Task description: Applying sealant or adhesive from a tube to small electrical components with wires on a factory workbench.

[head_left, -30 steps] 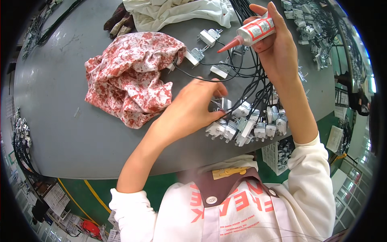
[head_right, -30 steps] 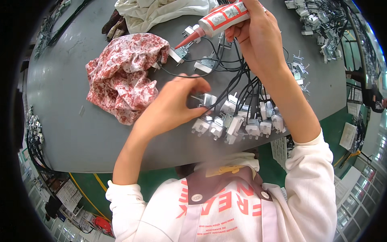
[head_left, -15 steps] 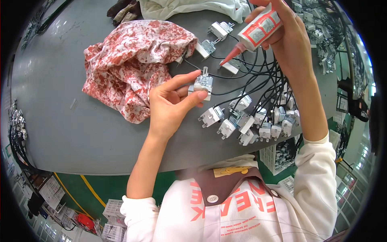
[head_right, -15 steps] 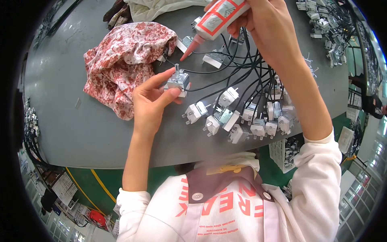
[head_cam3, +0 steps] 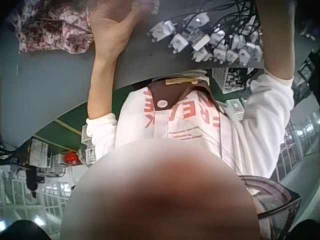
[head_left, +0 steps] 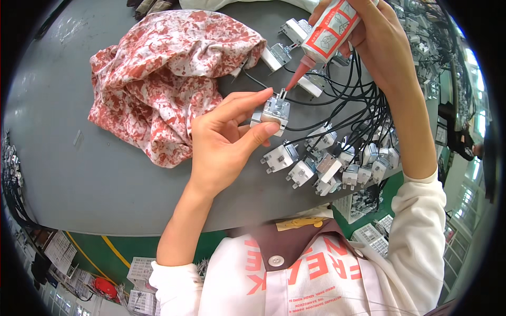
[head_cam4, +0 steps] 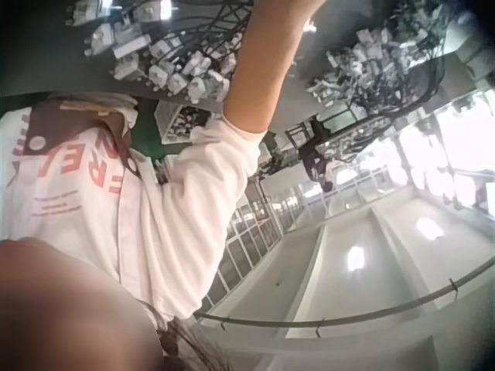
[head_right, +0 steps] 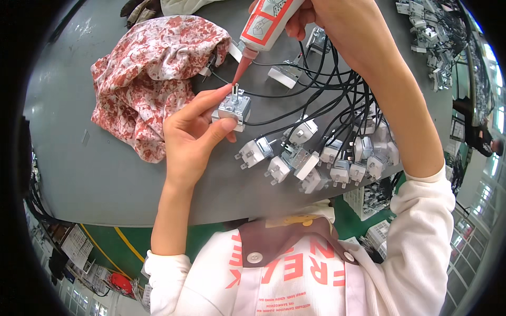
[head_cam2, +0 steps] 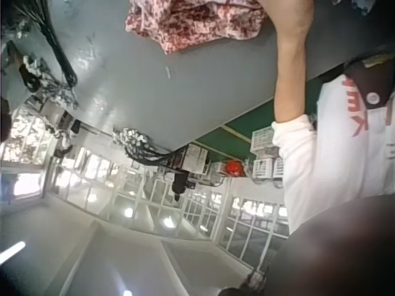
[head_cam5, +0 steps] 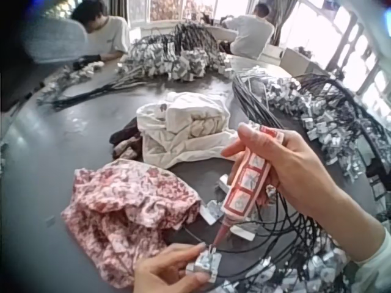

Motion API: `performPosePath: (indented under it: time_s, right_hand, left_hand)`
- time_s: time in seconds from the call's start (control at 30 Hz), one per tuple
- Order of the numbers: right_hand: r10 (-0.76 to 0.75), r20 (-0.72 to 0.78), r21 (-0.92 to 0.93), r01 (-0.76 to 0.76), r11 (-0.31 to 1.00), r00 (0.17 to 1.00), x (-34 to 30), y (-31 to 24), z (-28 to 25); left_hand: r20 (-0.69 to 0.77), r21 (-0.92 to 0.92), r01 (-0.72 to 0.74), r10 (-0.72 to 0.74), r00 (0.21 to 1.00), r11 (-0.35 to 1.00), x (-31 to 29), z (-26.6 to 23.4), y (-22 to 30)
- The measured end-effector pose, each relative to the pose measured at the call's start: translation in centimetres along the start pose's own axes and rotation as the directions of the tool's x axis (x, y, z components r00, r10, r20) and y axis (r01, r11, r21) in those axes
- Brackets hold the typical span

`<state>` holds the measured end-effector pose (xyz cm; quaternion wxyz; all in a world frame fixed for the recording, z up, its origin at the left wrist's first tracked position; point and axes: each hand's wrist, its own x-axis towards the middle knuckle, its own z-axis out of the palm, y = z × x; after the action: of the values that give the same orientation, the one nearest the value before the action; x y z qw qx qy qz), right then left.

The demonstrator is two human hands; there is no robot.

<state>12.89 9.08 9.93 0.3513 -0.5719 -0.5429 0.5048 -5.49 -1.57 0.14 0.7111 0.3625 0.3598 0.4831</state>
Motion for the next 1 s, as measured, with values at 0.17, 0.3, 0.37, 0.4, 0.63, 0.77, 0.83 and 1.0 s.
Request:
performPosePath:
  time_s: [0.17, 0.3, 0.37, 0.4, 0.63, 0.77, 0.83, 1.0]
  right_hand:
    - [-0.009, 0.002, -0.042, 0.009, 0.999, 1.000, 0.11, 0.21, -0.06]
    - [-0.007, -0.009, -0.060, 0.007, 0.998, 1.000, 0.10, 0.18, 0.06]
    - [-0.007, -0.011, -0.062, 0.006, 0.998, 1.000, 0.10, 0.17, 0.11]
    - [-0.008, -0.009, -0.066, 0.007, 0.998, 1.000, 0.09, 0.13, 0.11]
    - [-0.018, 0.005, -0.091, 0.018, 0.996, 1.000, 0.04, 0.17, 0.04]
    - [-0.020, 0.011, -0.101, 0.021, 0.995, 1.000, 0.01, 0.11, -0.05]
    - [-0.022, 0.007, -0.123, 0.023, 0.992, 1.000, 0.01, 0.07, -0.05]
    - [-0.035, 0.033, -0.142, 0.040, 0.989, 0.999, 0.09, 0.09, -0.08]
  left_hand:
    - [0.010, 0.004, 0.002, -0.002, 1.000, 1.000, 0.04, 0.05, 0.12]
    - [0.006, 0.005, 0.002, -0.002, 1.000, 1.000, -0.06, 0.04, 0.16]
    - [0.009, -0.003, -0.008, 0.008, 1.000, 1.000, -0.08, 0.00, 0.09]
    - [0.008, -0.003, -0.009, 0.009, 1.000, 1.000, -0.07, 0.00, 0.10]
    - [0.012, -0.001, -0.001, 0.001, 1.000, 1.000, -0.07, 0.02, 0.13]
    - [0.012, 0.009, -0.005, 0.005, 1.000, 1.000, -0.10, 0.06, 0.17]
    - [0.013, 0.009, -0.008, 0.008, 1.000, 1.000, -0.08, 0.13, 0.19]
    - [0.010, 0.012, -0.017, 0.017, 1.000, 1.000, -0.12, 0.10, 0.05]
